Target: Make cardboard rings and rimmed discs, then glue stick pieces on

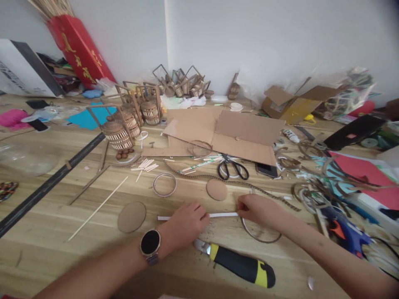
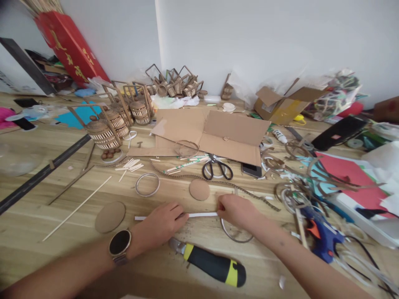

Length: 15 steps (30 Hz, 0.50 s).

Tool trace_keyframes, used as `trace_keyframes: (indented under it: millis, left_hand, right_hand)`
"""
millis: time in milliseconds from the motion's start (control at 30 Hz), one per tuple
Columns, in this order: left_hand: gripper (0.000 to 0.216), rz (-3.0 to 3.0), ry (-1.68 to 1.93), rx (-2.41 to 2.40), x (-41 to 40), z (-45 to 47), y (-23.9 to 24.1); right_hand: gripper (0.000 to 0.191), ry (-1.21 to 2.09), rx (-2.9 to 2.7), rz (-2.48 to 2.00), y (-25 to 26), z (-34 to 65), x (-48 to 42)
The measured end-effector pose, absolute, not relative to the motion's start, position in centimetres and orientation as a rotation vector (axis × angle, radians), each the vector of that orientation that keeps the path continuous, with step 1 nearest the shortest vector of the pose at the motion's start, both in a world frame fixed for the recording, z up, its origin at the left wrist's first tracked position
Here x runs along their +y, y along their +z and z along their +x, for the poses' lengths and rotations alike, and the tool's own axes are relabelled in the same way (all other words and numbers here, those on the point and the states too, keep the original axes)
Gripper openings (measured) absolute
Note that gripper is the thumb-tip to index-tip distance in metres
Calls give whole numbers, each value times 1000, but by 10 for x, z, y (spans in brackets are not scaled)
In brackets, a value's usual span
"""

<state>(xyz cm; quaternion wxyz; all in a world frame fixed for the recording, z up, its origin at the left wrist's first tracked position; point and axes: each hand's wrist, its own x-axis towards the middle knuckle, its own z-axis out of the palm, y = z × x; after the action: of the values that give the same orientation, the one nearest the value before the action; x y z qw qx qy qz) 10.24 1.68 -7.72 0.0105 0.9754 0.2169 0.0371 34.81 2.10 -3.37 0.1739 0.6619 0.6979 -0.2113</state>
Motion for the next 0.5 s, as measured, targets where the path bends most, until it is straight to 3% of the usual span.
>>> trace_keyframes:
  millis: [500]
  left_hand:
    - [18,2815,218,827,27,176,-85]
  right_hand:
    - [17,-617,1995,1912,-25,343,16]
